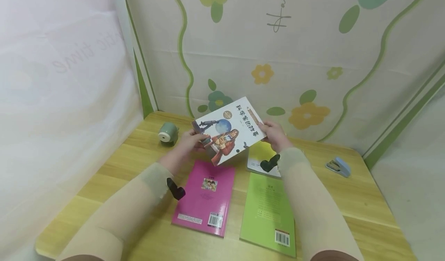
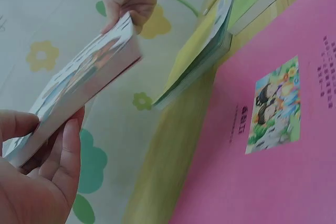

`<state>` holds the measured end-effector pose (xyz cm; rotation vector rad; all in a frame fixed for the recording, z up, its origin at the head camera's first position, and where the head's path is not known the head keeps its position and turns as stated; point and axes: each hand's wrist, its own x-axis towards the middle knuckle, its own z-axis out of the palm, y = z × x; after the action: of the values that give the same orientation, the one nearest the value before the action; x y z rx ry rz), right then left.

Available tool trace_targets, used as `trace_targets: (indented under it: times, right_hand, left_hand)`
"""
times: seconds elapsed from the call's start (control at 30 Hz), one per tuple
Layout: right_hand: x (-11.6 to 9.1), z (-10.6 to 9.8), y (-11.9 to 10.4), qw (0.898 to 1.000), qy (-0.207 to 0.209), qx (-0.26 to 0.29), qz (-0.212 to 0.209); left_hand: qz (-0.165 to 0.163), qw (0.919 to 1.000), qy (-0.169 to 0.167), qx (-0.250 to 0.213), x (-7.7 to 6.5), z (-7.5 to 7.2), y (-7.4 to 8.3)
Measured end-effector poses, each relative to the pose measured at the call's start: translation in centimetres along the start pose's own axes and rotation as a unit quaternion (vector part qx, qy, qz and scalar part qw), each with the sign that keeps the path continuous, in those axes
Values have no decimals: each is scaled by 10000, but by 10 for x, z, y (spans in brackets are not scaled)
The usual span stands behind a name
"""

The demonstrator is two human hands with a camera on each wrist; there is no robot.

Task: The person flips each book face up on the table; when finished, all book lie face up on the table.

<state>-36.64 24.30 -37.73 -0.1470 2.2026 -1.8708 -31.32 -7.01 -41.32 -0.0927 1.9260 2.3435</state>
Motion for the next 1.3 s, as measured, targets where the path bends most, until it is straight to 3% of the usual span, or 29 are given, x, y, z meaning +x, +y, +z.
trace_targets:
  times: [0.2,0.33,0.47,0.67,0.77,0.87,1.13,1.3]
  right_hand:
    - [7,-5,11,9995,-114,-159,237]
    - [8,-7,13,9993,-202,-185,262]
    - [8,-8,12,9987,-323,-331,233]
    - [9,-9,14,9980,-314,-377,399]
    - [9,-8,15,9979,-298,-368,435]
    - [9,-8,15,9984,-244,-312,400]
    - [9,-7,13,9990,110,227,380]
    - [7,-3,14,9980,235,333,473]
  left_hand:
    - [0,9999,103,77,1,-13,7]
    - [-75,9997,-152,192,5,-21,9]
    - [-148,9949,-764,636,9,-28,6]
    - [-416,9722,-1975,1188,9,-35,0]
    - [-459,9651,-2294,1175,8,-37,-1]
    - [-459,9655,-2328,1074,8,-37,-2]
    - [-505,9762,-1977,736,7,-37,-6]
    - [-558,9783,-1908,586,7,-36,-10]
